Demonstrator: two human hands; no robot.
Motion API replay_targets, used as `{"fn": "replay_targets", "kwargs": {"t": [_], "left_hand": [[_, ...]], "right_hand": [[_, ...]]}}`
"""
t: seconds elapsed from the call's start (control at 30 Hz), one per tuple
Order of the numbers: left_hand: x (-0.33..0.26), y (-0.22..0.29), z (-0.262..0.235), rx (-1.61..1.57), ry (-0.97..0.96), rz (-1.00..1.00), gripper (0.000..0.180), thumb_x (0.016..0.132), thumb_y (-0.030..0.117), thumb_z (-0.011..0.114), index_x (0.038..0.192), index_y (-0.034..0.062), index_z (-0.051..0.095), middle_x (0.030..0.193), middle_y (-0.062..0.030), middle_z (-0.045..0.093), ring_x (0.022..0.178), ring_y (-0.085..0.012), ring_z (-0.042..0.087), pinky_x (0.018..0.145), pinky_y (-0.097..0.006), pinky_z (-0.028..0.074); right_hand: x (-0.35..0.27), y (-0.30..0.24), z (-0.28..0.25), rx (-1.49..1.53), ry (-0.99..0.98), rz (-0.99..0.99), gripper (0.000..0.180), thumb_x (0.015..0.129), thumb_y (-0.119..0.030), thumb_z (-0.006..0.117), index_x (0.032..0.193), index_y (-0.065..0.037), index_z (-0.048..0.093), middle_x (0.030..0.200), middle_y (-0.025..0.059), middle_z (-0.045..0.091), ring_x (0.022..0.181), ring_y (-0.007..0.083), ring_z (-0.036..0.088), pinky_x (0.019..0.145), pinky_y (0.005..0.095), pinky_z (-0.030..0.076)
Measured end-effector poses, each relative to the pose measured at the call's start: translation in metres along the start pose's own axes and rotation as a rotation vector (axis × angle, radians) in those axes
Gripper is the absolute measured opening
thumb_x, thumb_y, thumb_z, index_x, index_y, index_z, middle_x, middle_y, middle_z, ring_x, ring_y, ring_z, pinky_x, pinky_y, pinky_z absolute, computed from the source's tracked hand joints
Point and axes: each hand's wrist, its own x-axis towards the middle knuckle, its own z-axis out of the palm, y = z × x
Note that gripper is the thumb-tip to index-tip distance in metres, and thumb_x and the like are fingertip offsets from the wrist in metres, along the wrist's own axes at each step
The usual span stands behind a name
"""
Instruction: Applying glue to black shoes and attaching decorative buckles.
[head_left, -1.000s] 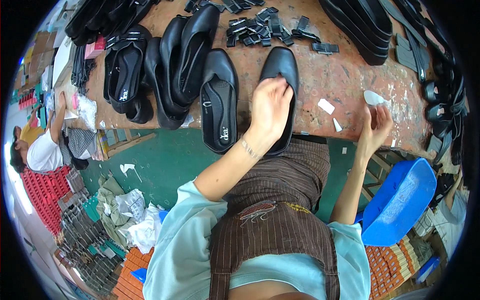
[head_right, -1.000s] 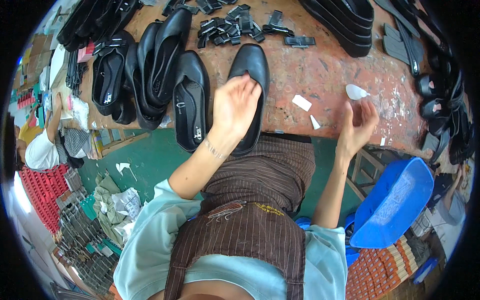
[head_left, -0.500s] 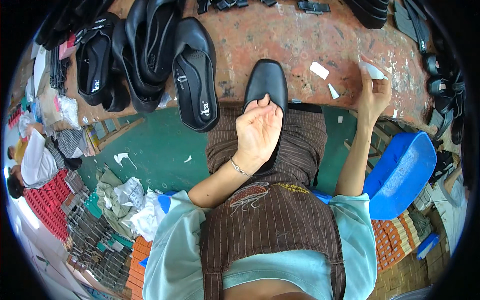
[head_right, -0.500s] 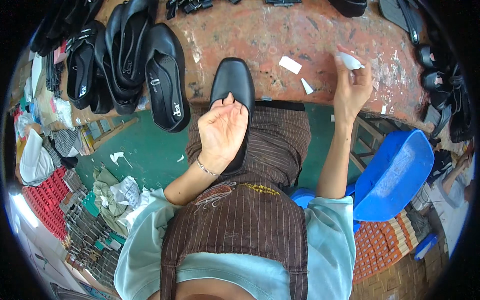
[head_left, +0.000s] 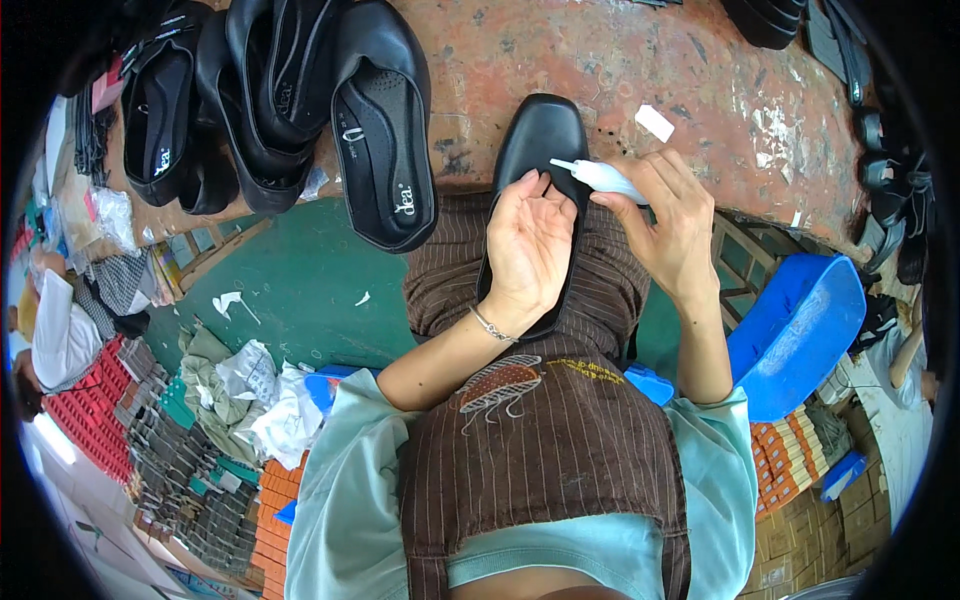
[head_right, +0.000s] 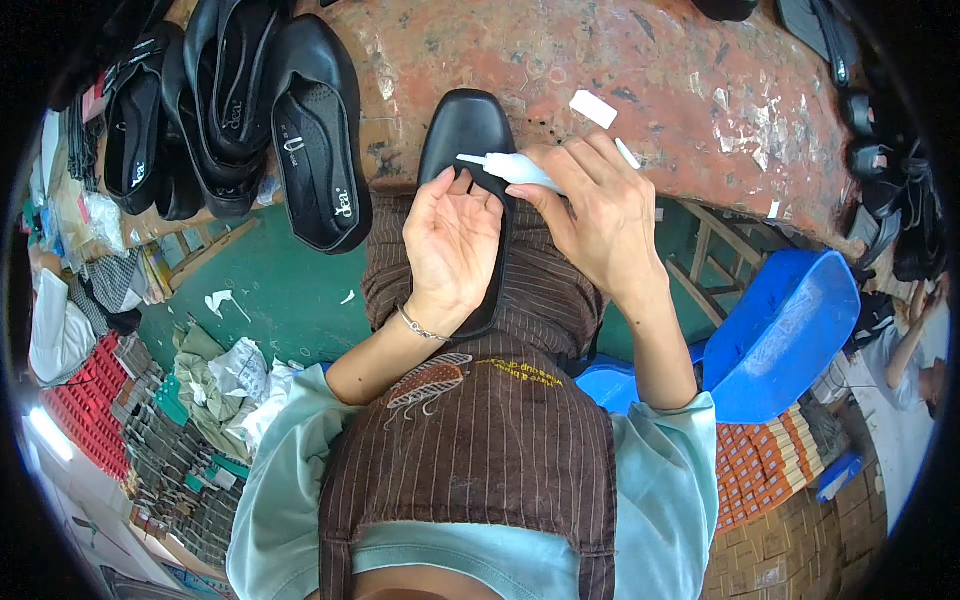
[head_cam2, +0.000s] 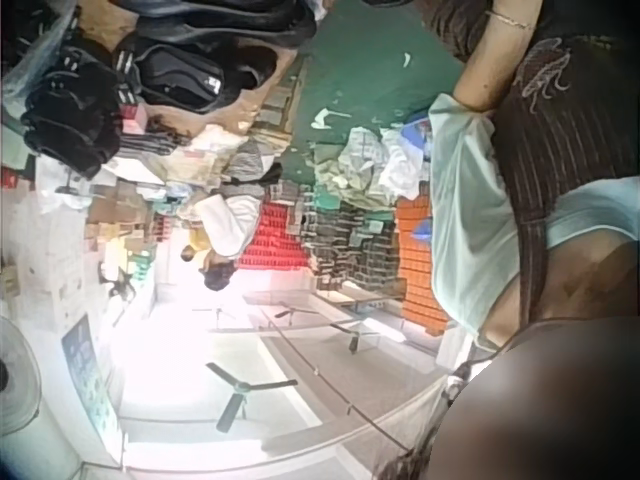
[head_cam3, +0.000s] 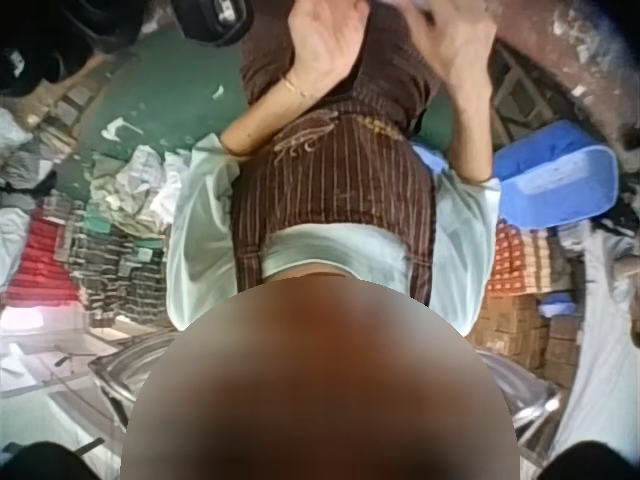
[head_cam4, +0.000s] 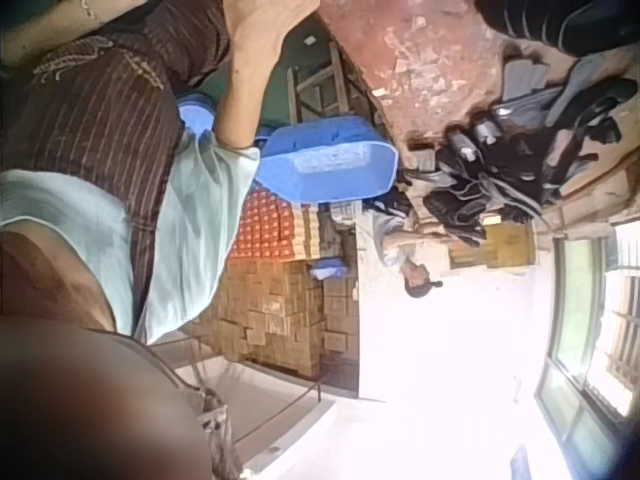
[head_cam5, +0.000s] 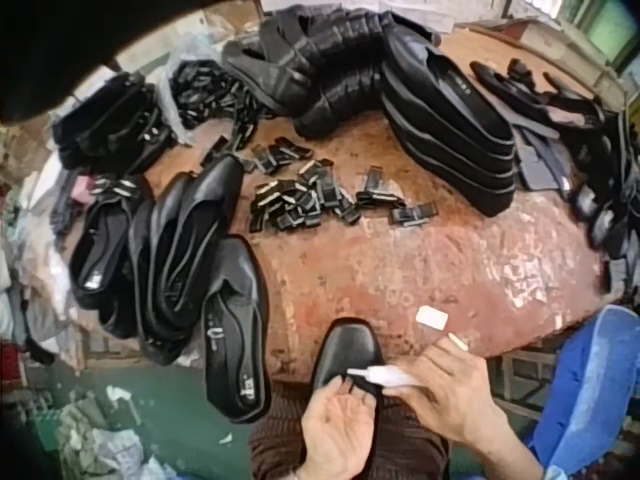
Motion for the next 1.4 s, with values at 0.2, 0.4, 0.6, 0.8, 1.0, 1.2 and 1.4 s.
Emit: {"fn": "replay_targets", "kwargs": {"t": [0.2, 0.4, 0.6, 0.8, 1.0, 1.2, 1.4], "left_hand": [[0.000, -0.002, 0.001, 0.045, 0.018, 0.041, 0.022, 0.091, 0.014, 0.049, 0.107, -0.0010, 0.054, 0.111, -0.0089, 0.059, 0.109, -0.0202, 0.053, 0.097, -0.034, 0.039], [0.000, -0.003, -0.006, 0.034, 0.060, 0.032, 0.022, 0.091, 0.015, 0.049, 0.106, 0.0000, 0.053, 0.109, -0.0090, 0.058, 0.107, -0.0200, 0.052, 0.098, -0.034, 0.038], [0.001, -0.003, -0.006, 0.033, 0.045, 0.028, 0.022, 0.091, 0.016, 0.050, 0.106, 0.0001, 0.053, 0.107, -0.0085, 0.057, 0.107, -0.0199, 0.052, 0.098, -0.034, 0.038], [0.000, -0.004, -0.002, 0.050, 0.056, 0.037, 0.022, 0.091, 0.016, 0.049, 0.107, -0.0001, 0.053, 0.109, -0.0088, 0.057, 0.107, -0.0203, 0.052, 0.098, -0.034, 0.038], [-0.002, -0.003, 0.005, 0.070, 0.063, 0.043, 0.020, 0.091, 0.016, 0.050, 0.103, 0.0004, 0.055, 0.105, -0.0081, 0.059, 0.105, -0.0202, 0.053, 0.098, -0.035, 0.038], [0.000, -0.003, -0.002, 0.072, 0.017, 0.045, 0.020, 0.091, 0.016, 0.050, 0.103, 0.0004, 0.054, 0.106, -0.0077, 0.059, 0.106, -0.0197, 0.052, 0.097, -0.034, 0.038], [-0.001, -0.003, 0.000, 0.094, 0.033, 0.055, 0.020, 0.091, 0.016, 0.050, 0.103, 0.0010, 0.054, 0.106, -0.0072, 0.058, 0.104, -0.0194, 0.051, 0.096, -0.034, 0.038]], "right_hand": [[0.005, -0.008, -0.004, -0.058, -0.044, 0.001, 0.024, 0.073, -0.015, 0.074, 0.090, -0.003, 0.064, 0.076, 0.0090, 0.059, 0.067, 0.0256, 0.053, 0.058, 0.0351, 0.044], [0.007, -0.009, -0.002, -0.118, -0.073, -0.006, 0.019, 0.078, -0.022, 0.070, 0.083, -0.006, 0.060, 0.073, 0.0056, 0.058, 0.069, 0.0241, 0.054, 0.055, 0.0362, 0.046], [0.011, -0.012, -0.004, -0.155, -0.104, 0.000, 0.018, 0.078, -0.021, 0.069, 0.080, -0.007, 0.058, 0.073, 0.0049, 0.057, 0.069, 0.0237, 0.055, 0.054, 0.0360, 0.045], [0.013, -0.015, -0.007, -0.177, -0.125, 0.002, 0.019, 0.078, -0.021, 0.069, 0.078, -0.007, 0.057, 0.072, 0.0049, 0.057, 0.069, 0.0235, 0.055, 0.053, 0.0361, 0.045], [0.014, -0.016, -0.009, -0.174, -0.132, 0.013, 0.019, 0.078, -0.021, 0.069, 0.077, -0.007, 0.056, 0.073, 0.0053, 0.058, 0.070, 0.0237, 0.055, 0.053, 0.0357, 0.046], [0.018, -0.019, -0.010, -0.182, -0.141, 0.000, 0.019, 0.077, -0.020, 0.069, 0.075, -0.006, 0.056, 0.071, 0.0055, 0.058, 0.070, 0.0241, 0.056, 0.053, 0.0352, 0.046], [0.018, -0.019, -0.012, -0.197, -0.158, 0.003, 0.019, 0.076, -0.019, 0.070, 0.075, -0.006, 0.055, 0.069, 0.0061, 0.057, 0.068, 0.0242, 0.055, 0.053, 0.0354, 0.046]]}}
